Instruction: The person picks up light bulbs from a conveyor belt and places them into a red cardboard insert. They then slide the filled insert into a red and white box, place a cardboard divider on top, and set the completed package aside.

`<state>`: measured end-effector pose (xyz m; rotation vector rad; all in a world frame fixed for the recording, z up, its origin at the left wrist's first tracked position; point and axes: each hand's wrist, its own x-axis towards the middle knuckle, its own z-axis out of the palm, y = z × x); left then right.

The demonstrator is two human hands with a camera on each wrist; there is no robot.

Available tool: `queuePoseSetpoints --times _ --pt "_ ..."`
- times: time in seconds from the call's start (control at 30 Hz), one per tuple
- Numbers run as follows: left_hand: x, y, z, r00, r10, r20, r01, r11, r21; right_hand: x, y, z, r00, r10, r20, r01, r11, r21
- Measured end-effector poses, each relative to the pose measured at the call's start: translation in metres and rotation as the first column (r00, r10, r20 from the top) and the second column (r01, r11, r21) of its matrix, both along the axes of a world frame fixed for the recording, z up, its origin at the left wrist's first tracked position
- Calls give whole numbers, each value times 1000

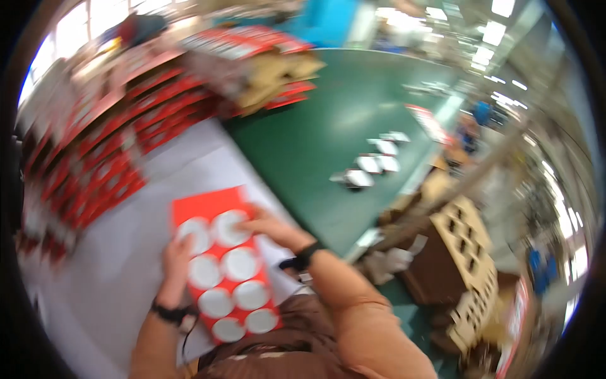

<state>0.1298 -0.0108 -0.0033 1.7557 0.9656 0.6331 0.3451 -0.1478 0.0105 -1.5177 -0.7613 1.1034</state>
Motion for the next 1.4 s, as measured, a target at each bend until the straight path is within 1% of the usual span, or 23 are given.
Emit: queuePoseSetpoints --times 0.03,0.07,0.1,0.13,0.17,0.2,0.23,0.27,0.3,0.33,0.37,0.4,0.43,0.53,0.57,0.63,0.77,0.83,0.93,1.07,1.2,1.3,1.4 --pt "-2 2 5 981 18 -193 5 993 122 7 6 -14 1000 4 29 -4 1000 -10" --pt "-3 10 -21 999 16 -32 -11 991 133 6 4 7 996 83 19 -83 996 -7" --pt "-4 7 -21 999 28 46 -32 994 101 7 6 -4 998 2 65 -11 989 149" --pt "-5 5 -20 998 22 66 -27 997 71 7 4 8 995 -64 71 53 989 141" --pt "0 0 -20 983 13 181 -27 997 71 14 4 15 976 -36 213 8 991 134" --pt "5 -3 -20 984 0 176 -13 997 76 18 7 15 939 -77 335 19 984 175" --pt "6 -4 -20 989 -31 148 22 998 61 22 8 17 865 -50 500 -28 989 148" --pt "4 -5 -17 993 -37 111 32 998 51 26 13 21 767 -4 641 -94 989 118" --pt "3 0 -19 994 -32 -100 38 998 57 28 13 31 698 24 716 -130 987 94" --pt "9 -9 -13 999 -26 19 24 995 95 31 14 52 691 201 694 -211 975 -71" --pt "9 -8 -8 997 -72 -39 75 995 66 38 20 42 646 238 726 -277 958 -67" --pt "9 -14 1 995 -99 25 96 991 91 41 22 43 702 300 646 -319 943 -92" --pt "12 -16 4 985 -122 120 99 978 183 41 25 44 698 347 627 -367 925 -103" --pt "11 -21 20 987 -145 72 129 973 192 31 18 66 673 332 661 -295 940 -171" --pt "11 -21 21 985 -150 86 129 970 207 30 19 64 663 363 655 -328 927 -182" --pt "12 -21 23 983 -148 104 124 969 212 29 17 63 656 304 691 -243 952 -188" --pt "11 -21 22 984 -171 45 158 965 207 22 13 67 624 269 734 -202 963 -180" --pt "11 -20 21 983 -178 33 168 964 207 19 13 67 553 256 793 -168 966 -196" --pt "12 -17 20 980 -195 -32 197 957 214 15 13 60 528 232 817 -144 972 -183" --pt "14 -17 27 984 -142 -110 157 976 148 4 17 61 543 198 816 -122 980 -157" --pt "19 -13 22 981 -61 -186 80 992 98 -8 20 57 476 200 856 -7 975 -224" --pt "20 -15 26 987 -75 -141 78 997 17 -11 23 57 455 223 862 42 962 -271" --pt "23 -12 17 985 -72 -154 78 996 33 -12 24 55 442 244 863 61 952 -300"
